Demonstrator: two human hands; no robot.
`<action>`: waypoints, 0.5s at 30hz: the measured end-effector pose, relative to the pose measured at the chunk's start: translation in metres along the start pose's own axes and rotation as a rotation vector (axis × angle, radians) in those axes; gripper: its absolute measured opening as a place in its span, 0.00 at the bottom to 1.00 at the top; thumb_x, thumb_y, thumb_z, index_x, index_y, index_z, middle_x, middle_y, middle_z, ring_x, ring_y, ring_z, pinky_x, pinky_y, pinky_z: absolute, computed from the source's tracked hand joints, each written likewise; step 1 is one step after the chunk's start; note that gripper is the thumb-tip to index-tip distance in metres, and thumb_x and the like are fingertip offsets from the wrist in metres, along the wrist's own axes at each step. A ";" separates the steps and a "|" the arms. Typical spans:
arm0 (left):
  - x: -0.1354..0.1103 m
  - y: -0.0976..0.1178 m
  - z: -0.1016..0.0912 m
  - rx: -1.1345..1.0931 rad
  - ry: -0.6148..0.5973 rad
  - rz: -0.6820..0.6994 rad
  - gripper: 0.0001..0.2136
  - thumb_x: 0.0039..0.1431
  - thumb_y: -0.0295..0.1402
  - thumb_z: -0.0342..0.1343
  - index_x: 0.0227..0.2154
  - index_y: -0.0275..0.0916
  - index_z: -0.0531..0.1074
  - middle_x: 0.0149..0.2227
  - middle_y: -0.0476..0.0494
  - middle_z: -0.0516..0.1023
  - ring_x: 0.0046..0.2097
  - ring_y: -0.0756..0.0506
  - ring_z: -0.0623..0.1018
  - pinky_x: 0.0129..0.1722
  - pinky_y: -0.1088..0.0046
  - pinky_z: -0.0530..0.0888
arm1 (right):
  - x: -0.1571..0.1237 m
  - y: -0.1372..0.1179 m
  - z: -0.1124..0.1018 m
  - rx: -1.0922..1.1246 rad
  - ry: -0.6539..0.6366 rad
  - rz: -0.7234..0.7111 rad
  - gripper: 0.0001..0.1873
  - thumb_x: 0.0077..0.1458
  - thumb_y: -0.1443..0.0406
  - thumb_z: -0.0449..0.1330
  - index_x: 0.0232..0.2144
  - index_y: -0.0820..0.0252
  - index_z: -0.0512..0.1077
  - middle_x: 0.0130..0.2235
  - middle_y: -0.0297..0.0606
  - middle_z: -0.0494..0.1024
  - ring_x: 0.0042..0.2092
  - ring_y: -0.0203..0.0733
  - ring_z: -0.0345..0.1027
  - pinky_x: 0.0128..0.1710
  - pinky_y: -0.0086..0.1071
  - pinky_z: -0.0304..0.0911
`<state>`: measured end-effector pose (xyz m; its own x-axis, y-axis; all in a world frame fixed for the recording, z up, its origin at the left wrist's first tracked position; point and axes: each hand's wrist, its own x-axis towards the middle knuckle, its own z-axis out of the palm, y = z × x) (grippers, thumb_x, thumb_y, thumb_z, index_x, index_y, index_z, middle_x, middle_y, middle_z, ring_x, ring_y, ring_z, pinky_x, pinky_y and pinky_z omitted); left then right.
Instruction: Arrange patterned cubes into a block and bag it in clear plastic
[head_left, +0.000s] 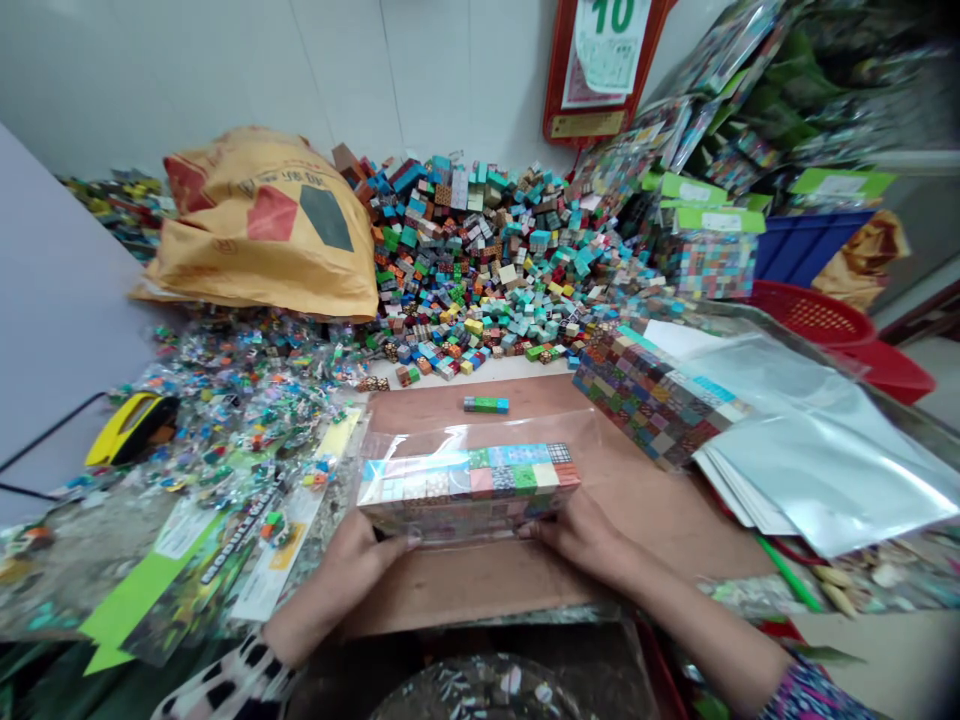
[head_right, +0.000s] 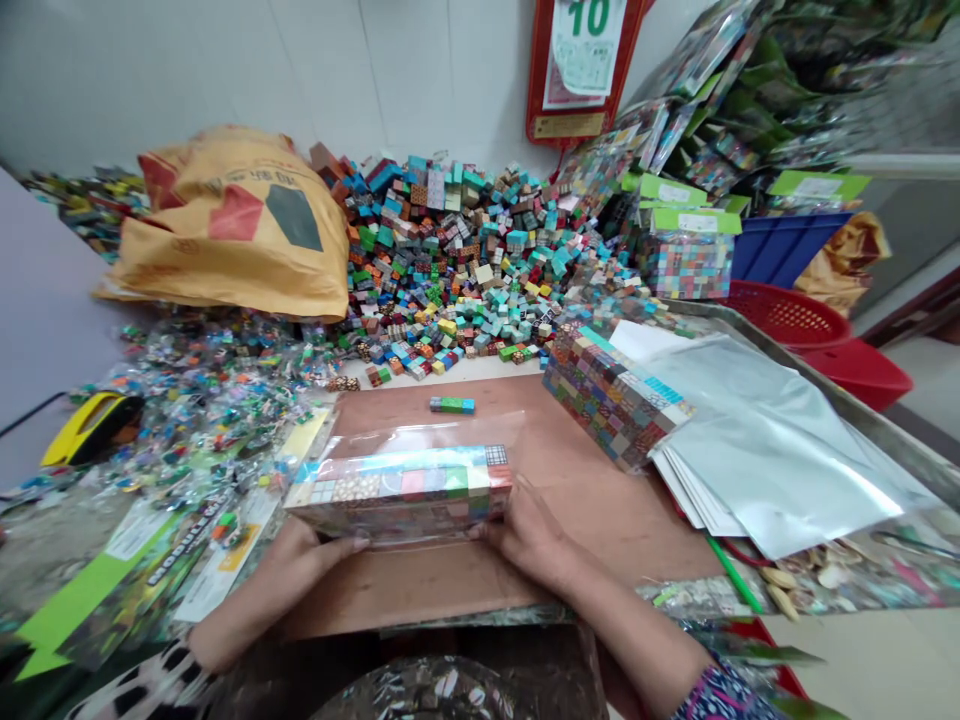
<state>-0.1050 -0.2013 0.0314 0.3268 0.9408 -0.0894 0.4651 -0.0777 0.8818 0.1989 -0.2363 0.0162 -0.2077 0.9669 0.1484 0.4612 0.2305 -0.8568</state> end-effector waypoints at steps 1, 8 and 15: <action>-0.002 0.001 -0.001 0.008 0.002 -0.004 0.19 0.51 0.39 0.62 0.45 0.38 0.77 0.51 0.38 0.80 0.54 0.34 0.77 0.59 0.51 0.68 | -0.004 -0.002 -0.001 0.022 -0.009 0.025 0.19 0.48 0.67 0.63 0.46 0.57 0.73 0.50 0.45 0.78 0.53 0.56 0.69 0.55 0.54 0.62; -0.012 0.013 -0.009 -0.051 -0.043 -0.090 0.27 0.44 0.36 0.66 0.50 0.37 0.72 0.53 0.35 0.78 0.53 0.32 0.77 0.54 0.53 0.73 | -0.025 -0.013 0.001 0.281 -0.054 0.307 0.29 0.41 0.67 0.66 0.49 0.56 0.68 0.50 0.42 0.77 0.51 0.54 0.72 0.53 0.49 0.66; -0.005 0.043 -0.012 -0.352 -0.187 -0.297 0.33 0.35 0.31 0.68 0.51 0.41 0.72 0.50 0.37 0.81 0.52 0.34 0.79 0.56 0.54 0.71 | -0.019 -0.024 -0.004 0.596 -0.134 0.338 0.49 0.34 0.67 0.69 0.60 0.58 0.58 0.56 0.47 0.72 0.57 0.59 0.67 0.56 0.50 0.63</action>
<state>-0.0963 -0.2054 0.0752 0.3795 0.8277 -0.4134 0.2653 0.3307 0.9057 0.1953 -0.2599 0.0362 -0.2588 0.9443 -0.2035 -0.0247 -0.2171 -0.9758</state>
